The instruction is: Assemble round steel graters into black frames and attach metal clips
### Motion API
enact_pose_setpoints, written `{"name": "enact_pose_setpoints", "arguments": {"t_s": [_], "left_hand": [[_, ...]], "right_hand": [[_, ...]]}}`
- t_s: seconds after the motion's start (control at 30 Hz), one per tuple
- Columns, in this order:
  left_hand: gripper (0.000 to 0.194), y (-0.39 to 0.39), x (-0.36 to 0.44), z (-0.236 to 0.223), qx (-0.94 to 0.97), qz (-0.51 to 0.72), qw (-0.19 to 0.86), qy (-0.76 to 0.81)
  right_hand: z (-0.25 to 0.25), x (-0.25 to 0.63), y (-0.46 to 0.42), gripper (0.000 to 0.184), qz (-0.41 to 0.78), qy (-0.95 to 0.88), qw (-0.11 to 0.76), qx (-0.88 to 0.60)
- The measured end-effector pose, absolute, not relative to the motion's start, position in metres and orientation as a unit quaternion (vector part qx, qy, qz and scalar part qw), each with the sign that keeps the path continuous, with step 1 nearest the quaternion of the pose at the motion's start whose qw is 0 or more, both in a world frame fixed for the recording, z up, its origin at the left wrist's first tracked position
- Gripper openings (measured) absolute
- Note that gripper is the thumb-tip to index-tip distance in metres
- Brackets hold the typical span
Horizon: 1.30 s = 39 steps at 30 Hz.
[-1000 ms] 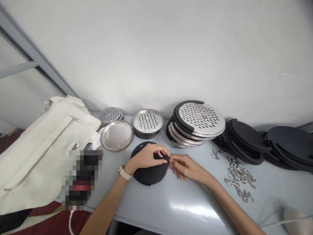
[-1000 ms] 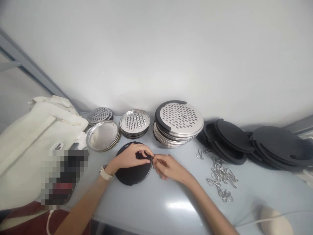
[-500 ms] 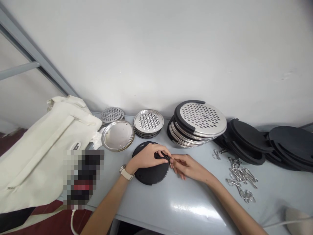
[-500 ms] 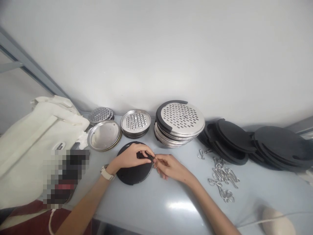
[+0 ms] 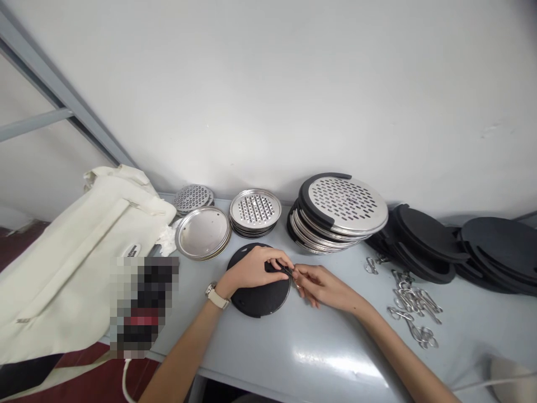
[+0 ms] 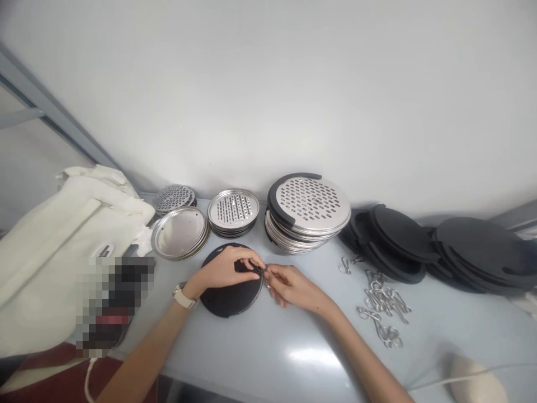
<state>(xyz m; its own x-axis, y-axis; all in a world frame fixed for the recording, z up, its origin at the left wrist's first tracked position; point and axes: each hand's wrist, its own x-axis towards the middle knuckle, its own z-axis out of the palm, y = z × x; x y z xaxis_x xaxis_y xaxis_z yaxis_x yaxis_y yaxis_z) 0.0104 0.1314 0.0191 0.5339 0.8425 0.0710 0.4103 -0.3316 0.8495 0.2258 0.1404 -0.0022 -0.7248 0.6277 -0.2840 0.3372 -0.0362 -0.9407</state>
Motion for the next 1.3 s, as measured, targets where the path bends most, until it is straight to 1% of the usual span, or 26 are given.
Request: {"name": "enact_pose_setpoints", "arguments": {"t_s": [0.77,0.87,1.03,1.3], "left_hand": [[0.023,0.131,0.010,0.022,0.778,0.264,0.408,0.397],[0.023,0.130,0.010,0.021,0.780,0.269,0.404,0.396],[0.021,0.129,0.010,0.021,0.777,0.282,0.395,0.401],[0.020,0.131,0.010,0.021,0.780,0.273,0.394,0.402]], "right_hand": [[-0.004,0.229,0.143,0.038,0.634,-0.688,0.117,-0.334],[-0.002,0.225,0.140,0.037,0.611,-0.703,0.121,-0.344],[0.003,0.219,0.134,0.031,0.521,-0.763,0.148,-0.354],[0.003,0.220,0.136,0.031,0.479,-0.790,0.151,-0.351]]}}
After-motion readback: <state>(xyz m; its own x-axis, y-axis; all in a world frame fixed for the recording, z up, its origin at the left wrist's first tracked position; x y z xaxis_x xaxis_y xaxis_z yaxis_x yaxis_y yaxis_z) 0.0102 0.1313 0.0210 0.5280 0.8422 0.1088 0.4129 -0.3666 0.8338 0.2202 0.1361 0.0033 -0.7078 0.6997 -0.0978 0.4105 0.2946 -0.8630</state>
